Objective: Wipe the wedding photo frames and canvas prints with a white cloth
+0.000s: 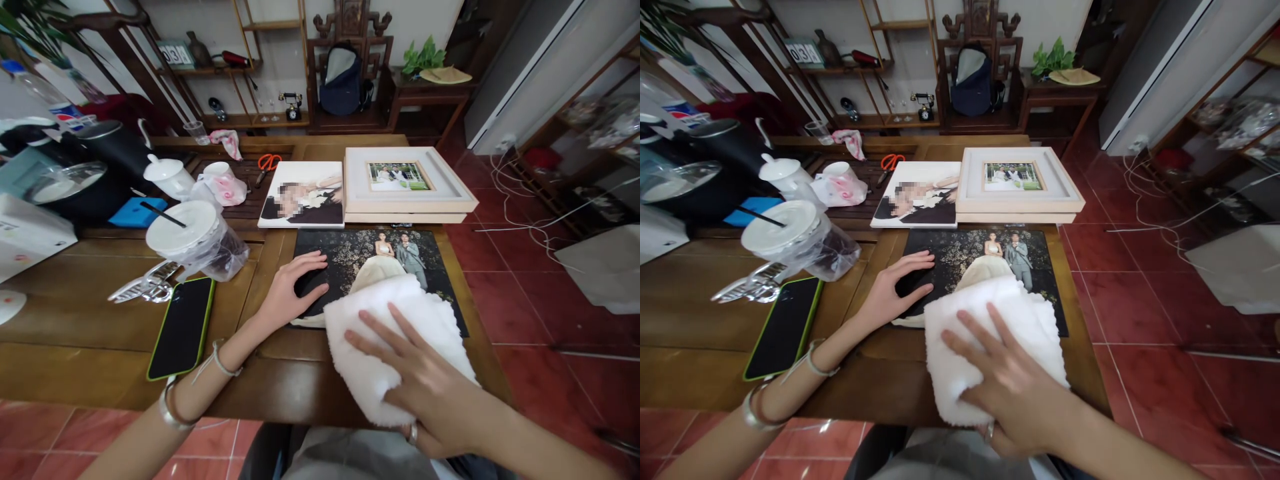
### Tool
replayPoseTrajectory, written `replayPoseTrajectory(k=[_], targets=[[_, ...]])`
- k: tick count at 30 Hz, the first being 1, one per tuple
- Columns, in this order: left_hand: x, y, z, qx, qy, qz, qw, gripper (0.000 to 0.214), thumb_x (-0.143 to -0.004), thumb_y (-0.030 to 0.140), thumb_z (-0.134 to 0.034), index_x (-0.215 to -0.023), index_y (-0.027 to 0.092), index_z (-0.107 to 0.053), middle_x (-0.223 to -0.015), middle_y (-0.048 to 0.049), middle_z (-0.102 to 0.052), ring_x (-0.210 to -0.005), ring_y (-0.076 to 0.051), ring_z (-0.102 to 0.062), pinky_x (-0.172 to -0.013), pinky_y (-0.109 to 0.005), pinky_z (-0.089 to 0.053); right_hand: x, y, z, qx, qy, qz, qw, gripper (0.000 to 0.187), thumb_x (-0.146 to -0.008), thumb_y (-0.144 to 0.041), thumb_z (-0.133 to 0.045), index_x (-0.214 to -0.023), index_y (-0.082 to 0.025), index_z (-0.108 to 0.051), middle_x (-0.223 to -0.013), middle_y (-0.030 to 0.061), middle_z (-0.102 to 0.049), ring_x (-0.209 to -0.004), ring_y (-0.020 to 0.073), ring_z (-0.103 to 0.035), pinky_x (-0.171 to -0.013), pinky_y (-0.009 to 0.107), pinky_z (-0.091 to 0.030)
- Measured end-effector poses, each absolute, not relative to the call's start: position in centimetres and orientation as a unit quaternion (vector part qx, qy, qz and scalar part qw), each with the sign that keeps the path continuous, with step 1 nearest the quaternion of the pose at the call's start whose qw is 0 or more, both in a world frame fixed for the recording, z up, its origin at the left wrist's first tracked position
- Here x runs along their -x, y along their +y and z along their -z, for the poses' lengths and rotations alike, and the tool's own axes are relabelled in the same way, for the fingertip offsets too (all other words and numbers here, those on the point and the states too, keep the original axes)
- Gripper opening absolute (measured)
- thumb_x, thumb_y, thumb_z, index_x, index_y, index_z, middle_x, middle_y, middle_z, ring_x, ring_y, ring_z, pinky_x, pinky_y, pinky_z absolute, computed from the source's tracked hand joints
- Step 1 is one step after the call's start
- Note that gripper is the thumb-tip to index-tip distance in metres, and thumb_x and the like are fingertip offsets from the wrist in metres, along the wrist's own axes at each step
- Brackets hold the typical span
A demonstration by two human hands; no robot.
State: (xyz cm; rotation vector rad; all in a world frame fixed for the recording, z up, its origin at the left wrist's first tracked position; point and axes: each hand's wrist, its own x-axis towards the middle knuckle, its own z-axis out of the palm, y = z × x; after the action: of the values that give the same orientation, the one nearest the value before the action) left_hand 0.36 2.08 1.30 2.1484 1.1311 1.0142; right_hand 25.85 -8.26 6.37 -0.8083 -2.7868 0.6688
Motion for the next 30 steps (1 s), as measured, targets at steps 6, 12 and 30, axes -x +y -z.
replayPoseTrajectory(k=[6,12,30], targets=[[-0.2,2.1,-1.3,-0.791,0.415,-0.372,0.252,0.028,-0.082,0.024,-0.067,-0.11,0.021,-0.065,-0.122,-0.0103,-0.066,-0.122,-0.025,-0.056,-0.105,-0.047,-0.044,-26.6,-3.8,-7.5,0.282,-0.94,-0.18,0.071,0.014,-0.07,-0.012,-0.054,-0.079,-0.018,-0.063,-0.147,0.0116,-0.041,-0.143,0.0294,-0.019,-0.117,0.058,-0.008],[-0.2,2.0,-1.3,-0.787,0.415,-0.38,0.253,0.027,-0.082,0.024,-0.067,-0.109,0.021,-0.066,-0.121,-0.01,-0.066,-0.121,-0.026,-0.057,-0.105,-0.048,-0.044,-26.3,3.0,-7.4,0.354,-0.924,-0.098,0.101,0.021,-0.092,-0.026,-0.042,-0.091,-0.017,-0.061,-0.135,0.0193,-0.054,-0.136,0.0282,-0.037,-0.112,0.05,-0.029],[-0.3,2.1,-1.3,-0.79,0.416,-0.375,0.251,0.029,-0.082,0.023,-0.067,-0.111,0.02,-0.065,-0.121,-0.0109,-0.066,-0.121,-0.026,-0.057,-0.104,-0.046,-0.044,-24.6,-2.6,-6.2,0.342,-0.924,-0.146,0.086,0.023,-0.068,-0.014,-0.054,-0.086,-0.017,-0.068,-0.15,0.0137,-0.037,-0.143,0.0363,-0.012,-0.112,0.067,-0.004]])
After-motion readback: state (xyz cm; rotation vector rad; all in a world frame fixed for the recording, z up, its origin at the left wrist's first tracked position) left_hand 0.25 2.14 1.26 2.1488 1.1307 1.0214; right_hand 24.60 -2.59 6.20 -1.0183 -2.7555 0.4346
